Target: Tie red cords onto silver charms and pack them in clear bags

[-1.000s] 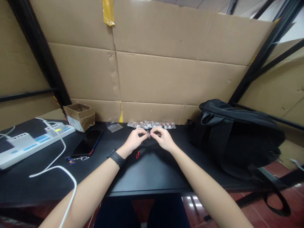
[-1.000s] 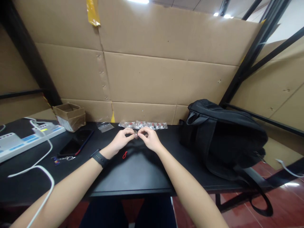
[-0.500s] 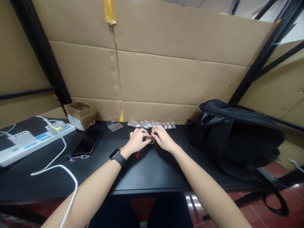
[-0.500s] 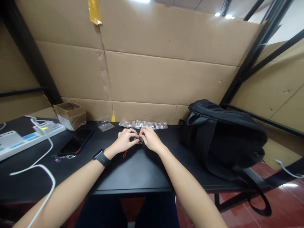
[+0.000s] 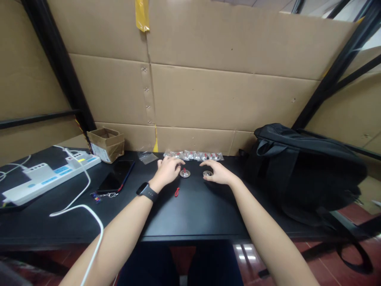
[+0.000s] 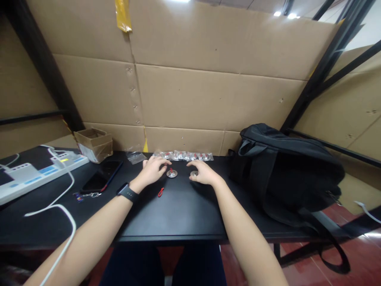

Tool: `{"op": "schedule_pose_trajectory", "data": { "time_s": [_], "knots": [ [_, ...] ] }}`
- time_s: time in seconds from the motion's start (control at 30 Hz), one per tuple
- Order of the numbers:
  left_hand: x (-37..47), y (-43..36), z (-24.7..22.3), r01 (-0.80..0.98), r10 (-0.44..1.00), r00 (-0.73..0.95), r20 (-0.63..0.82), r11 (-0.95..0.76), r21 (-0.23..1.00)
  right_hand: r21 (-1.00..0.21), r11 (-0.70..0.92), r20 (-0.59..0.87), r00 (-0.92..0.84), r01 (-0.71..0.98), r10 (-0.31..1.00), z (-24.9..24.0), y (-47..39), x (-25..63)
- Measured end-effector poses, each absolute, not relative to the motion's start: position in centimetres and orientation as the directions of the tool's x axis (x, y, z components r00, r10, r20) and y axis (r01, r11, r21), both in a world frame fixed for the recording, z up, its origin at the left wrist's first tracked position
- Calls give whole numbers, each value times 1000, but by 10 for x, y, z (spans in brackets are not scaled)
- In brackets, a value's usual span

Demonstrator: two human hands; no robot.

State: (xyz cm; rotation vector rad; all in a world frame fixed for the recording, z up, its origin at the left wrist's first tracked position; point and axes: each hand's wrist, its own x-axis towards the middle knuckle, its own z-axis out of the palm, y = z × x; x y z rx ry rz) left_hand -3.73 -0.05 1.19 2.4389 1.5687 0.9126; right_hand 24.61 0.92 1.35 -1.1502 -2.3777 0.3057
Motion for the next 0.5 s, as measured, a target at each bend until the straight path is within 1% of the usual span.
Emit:
{"op": "schedule_pose_trajectory", "data": {
  "time_s": [0.03, 0.1, 0.13, 0.17, 0.23, 0.3, 0.4, 0.5],
  "knots": [
    [-44, -1, 17, 770, 836, 360, 414, -517, 374, -415, 592, 276, -524, 691, 806, 13, 11, 252],
    [-57, -4, 26, 638, 726, 631, 274, -686, 348, -461, 518, 187, -491, 721, 851, 11, 14, 261],
    [-61, -5, 28, 582, 660, 723, 204, -741, 336, -482, 483, 159, -470, 731, 868, 9, 16, 263],
    [-63, -7, 29, 555, 623, 769, 144, -762, 334, -503, 456, 145, -448, 734, 882, 6, 18, 264],
    [-62, -8, 28, 542, 588, 807, 53, -774, 327, -540, 422, 148, -411, 728, 900, 2, 21, 263],
    [-56, -8, 23, 559, 595, 804, 14, -764, 323, -560, 405, 156, -388, 723, 908, -1, 23, 260],
    [-49, -7, 17, 563, 600, 800, 18, -760, 324, -563, 382, 149, -365, 732, 919, -2, 23, 256],
    [-46, -9, 17, 554, 608, 792, 65, -759, 343, -540, 380, 167, -347, 751, 923, -1, 21, 255]
  ]
}}
